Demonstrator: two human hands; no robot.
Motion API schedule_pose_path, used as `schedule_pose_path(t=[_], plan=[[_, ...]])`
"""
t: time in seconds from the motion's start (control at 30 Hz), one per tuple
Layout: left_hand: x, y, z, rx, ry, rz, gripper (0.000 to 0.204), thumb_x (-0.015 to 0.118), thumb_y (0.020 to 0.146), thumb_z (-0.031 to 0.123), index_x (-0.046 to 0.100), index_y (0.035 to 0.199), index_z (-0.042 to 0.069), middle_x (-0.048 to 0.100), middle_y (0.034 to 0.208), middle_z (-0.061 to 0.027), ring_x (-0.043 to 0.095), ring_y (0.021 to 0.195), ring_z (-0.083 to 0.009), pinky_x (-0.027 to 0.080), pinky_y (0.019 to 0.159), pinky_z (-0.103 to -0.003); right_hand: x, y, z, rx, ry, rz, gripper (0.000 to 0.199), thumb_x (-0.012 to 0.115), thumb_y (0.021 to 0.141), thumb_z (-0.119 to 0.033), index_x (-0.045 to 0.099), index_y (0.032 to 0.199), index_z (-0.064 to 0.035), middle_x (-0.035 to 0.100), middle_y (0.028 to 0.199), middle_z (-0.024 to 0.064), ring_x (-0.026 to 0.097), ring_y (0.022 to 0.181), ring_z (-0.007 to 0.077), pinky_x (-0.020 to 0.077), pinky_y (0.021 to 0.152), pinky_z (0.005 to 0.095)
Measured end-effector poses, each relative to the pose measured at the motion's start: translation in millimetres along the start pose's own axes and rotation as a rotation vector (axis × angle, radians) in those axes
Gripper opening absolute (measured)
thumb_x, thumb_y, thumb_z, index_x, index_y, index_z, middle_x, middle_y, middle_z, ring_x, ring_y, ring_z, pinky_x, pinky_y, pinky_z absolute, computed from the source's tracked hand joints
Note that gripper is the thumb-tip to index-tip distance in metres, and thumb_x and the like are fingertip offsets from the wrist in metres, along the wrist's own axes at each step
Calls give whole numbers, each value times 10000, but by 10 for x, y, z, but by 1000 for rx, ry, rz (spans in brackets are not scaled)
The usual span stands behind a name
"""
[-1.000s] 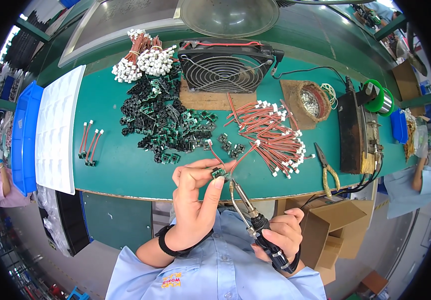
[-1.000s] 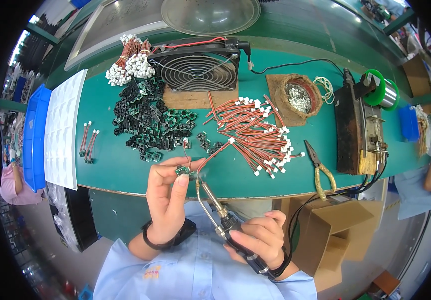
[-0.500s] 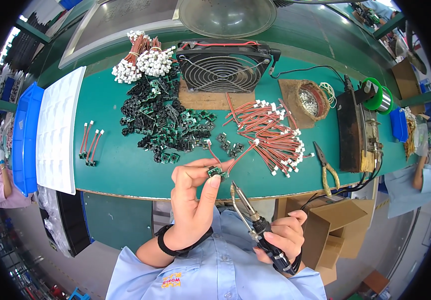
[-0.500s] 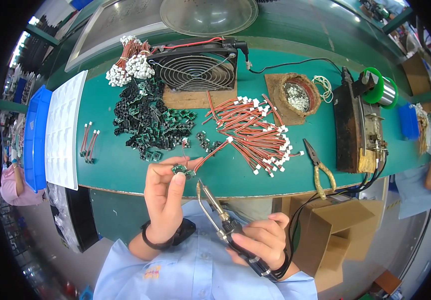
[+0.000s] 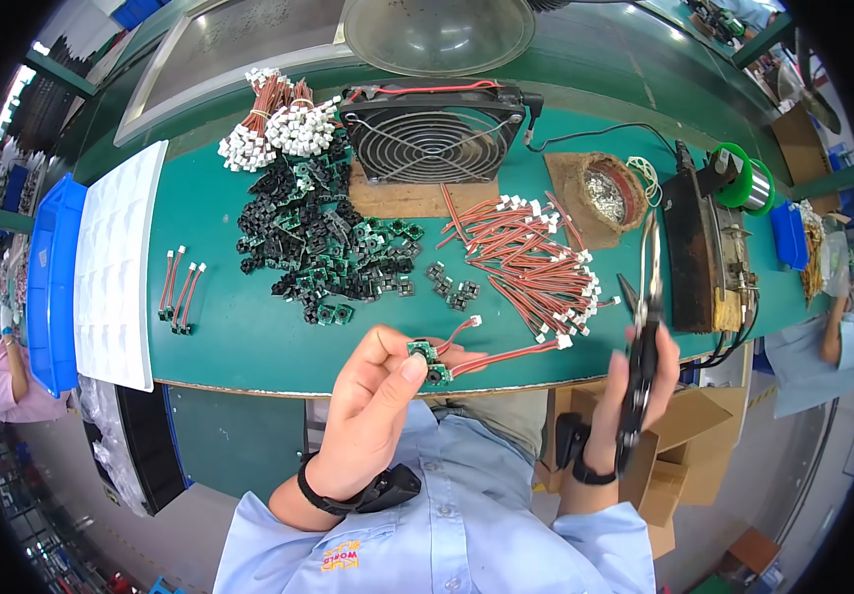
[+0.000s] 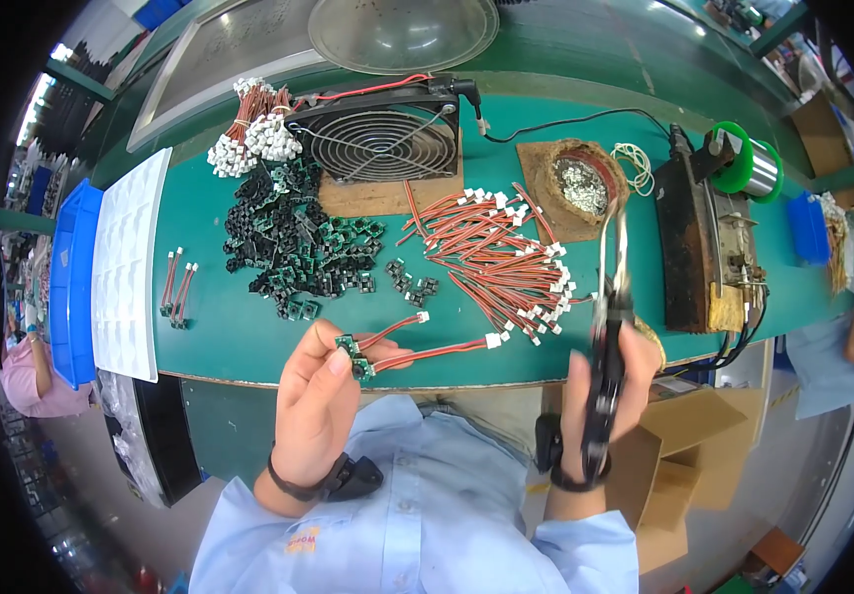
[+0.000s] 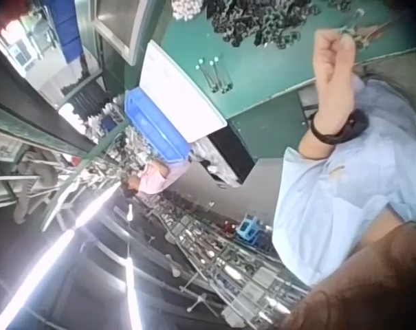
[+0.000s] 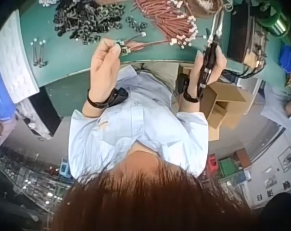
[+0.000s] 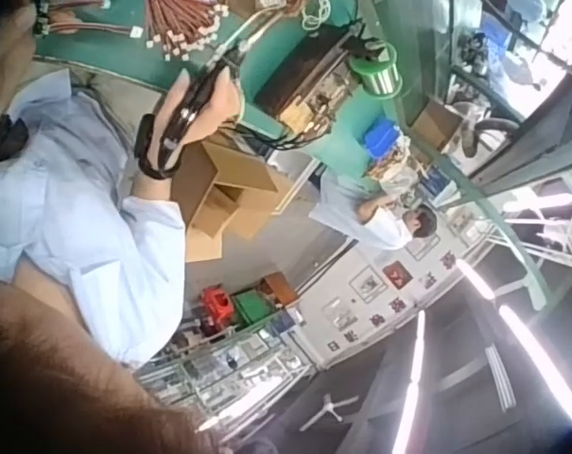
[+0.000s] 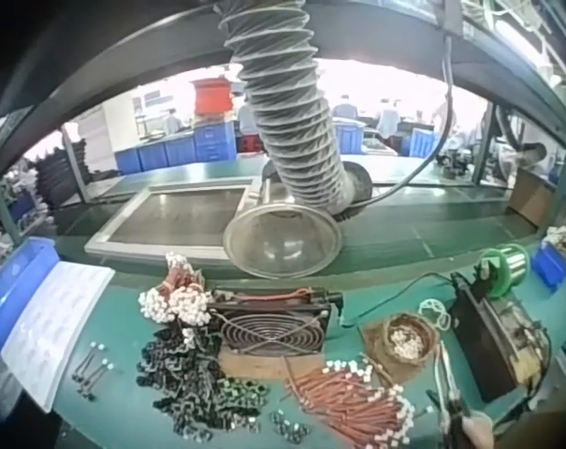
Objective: The person solders wires to circuit boards using a soldering iron and then sets each finished assembly onto the table. This process is repeated for several circuit boards throughout the video.
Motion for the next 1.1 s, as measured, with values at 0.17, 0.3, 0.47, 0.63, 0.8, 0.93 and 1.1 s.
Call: schedule_pose_path(t=[0.17,0.3,0.47,0.63,0.8,0.93,1.1], plan=[[-17,-17,8,11,9,-27,72,439,927,118,416,896,57,568,1062,-177,558,1027,-268,399,927,-429,188,330,8,72,-271,-137,477,670,756,-61,481,1192,-24,535,963,105,517,906,206,420,791,327],[-7,0,31,58,126,-1,67,436,927,100,403,914,43,560,1077,-177,569,1032,-277,408,923,-415,-15,39,-176,280,221,-48,386,647,767,-91,521,1128,-32,529,1016,91,515,953,201,395,857,321],[-31,37,-9,214,241,21,67,445,926,29,393,964,12,551,1120,-184,572,1054,-233,419,890,-310,-90,-194,-536,-76,294,-319,361,698,712,-246,560,1005,-88,549,826,49,531,782,188,349,834,423],[-34,58,-34,241,303,13,79,449,921,19,386,968,10,538,1126,-184,577,1056,-244,415,893,-304,15,-283,-712,-265,134,-596,431,814,553,-256,624,931,-174,553,713,-42,510,645,140,326,723,335],[-69,25,-36,263,438,22,76,425,923,36,376,974,9,528,1121,-182,575,1045,-294,448,894,-369,66,-290,-708,-259,133,-598,429,818,537,-244,632,917,-175,563,733,-52,516,651,131,328,715,336],[-78,9,-37,271,544,-4,79,425,923,34,376,979,7,526,1119,-182,573,1048,-292,452,889,-363,70,-298,-709,-271,129,-601,432,817,537,-241,630,920,-172,563,728,-47,518,650,132,331,704,334],[-66,1,-32,277,566,3,80,426,921,29,378,980,7,527,1115,-182,571,1053,-291,451,889,-360,71,-309,-706,-275,135,-593,439,817,536,-240,629,927,-170,567,729,-45,519,644,132,334,696,331]])
Point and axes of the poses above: each hand's wrist, its own y-axis towards the middle knuckle, its own x-axis out of the palm, z = x × y, the point moved 5 cm from there along y, towards the middle knuckle
